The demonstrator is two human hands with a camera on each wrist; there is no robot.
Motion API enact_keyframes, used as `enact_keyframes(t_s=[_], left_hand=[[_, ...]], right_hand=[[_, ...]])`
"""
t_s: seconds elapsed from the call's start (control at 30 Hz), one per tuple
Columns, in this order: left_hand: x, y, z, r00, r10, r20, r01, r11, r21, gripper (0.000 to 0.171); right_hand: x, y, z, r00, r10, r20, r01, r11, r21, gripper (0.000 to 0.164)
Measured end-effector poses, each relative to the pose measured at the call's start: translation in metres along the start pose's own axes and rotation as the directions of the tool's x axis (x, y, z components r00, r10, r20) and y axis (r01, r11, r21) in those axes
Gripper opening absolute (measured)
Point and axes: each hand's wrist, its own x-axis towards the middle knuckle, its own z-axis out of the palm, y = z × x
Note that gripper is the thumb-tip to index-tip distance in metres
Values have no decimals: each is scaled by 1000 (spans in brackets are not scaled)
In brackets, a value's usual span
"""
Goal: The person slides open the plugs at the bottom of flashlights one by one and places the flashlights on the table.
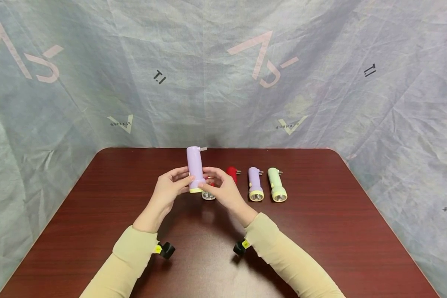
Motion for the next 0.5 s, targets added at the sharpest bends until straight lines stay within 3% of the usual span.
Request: enact_keyframes(t_s=[0.37,0.5], left_hand=[[3,-3,-13,998,-46,-37,46,999,-19,48],[6,-3,-19,999,-49,-23,49,999,-3,51]], right_hand=[[7,1,17,994,96,-43,-93,994,54,44],[20,14,21,989,141,-48,-134,984,119,44]])
